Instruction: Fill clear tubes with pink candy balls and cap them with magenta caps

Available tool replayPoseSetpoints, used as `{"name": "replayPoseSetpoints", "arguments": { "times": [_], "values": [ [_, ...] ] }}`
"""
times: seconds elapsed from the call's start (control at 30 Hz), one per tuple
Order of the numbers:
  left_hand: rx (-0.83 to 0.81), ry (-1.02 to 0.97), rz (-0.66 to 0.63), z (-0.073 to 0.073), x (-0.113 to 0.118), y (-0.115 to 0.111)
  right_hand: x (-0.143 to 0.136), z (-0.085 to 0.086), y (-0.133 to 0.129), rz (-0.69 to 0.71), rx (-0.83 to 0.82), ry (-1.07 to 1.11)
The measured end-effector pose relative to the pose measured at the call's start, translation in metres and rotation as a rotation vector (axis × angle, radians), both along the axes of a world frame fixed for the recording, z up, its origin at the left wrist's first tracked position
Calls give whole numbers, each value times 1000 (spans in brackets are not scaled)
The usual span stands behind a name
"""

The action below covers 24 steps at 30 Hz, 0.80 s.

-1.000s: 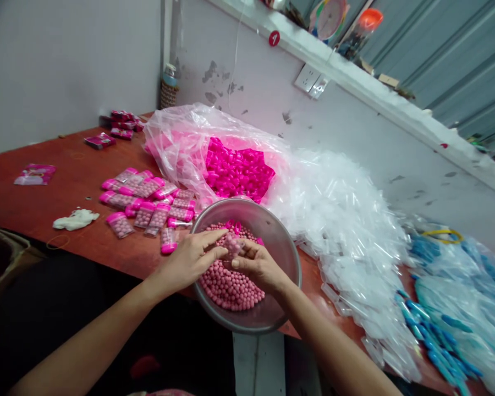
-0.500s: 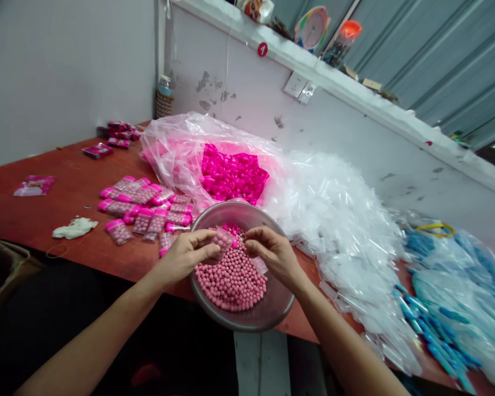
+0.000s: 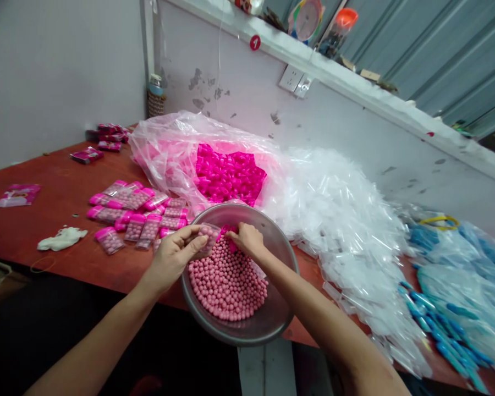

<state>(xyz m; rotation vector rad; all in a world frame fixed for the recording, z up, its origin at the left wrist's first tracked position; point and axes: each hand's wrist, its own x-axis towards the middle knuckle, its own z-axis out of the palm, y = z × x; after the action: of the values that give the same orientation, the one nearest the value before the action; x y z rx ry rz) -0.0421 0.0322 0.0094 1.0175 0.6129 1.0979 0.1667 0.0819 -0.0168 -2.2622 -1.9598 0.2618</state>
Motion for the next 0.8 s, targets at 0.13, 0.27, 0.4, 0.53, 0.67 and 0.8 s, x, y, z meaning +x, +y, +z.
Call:
{"name": "replayPoseSetpoints", "arguments": {
  "times": [0.13,0.27,0.4,0.53,0.67,0.8],
  "values": [
    [-8,28,-15,0,0,-1,-1,10,-5,34,24,59],
    [24,37,-56,0,1,-3,-11,32,-27,144,141,276],
    [28,25,-44,0,2,-6,-32,49,-59,276,200,639],
    [-90,-89,-88,4,1,-7,-43,57,-83,231,6,957],
    [-116,-110,-129,7,0,-9,-40,55,-89,64,-96,1286],
    [36,-54,-153,8,-1,-14,-33,59,-89,80,-100,1244]
  ]
}}
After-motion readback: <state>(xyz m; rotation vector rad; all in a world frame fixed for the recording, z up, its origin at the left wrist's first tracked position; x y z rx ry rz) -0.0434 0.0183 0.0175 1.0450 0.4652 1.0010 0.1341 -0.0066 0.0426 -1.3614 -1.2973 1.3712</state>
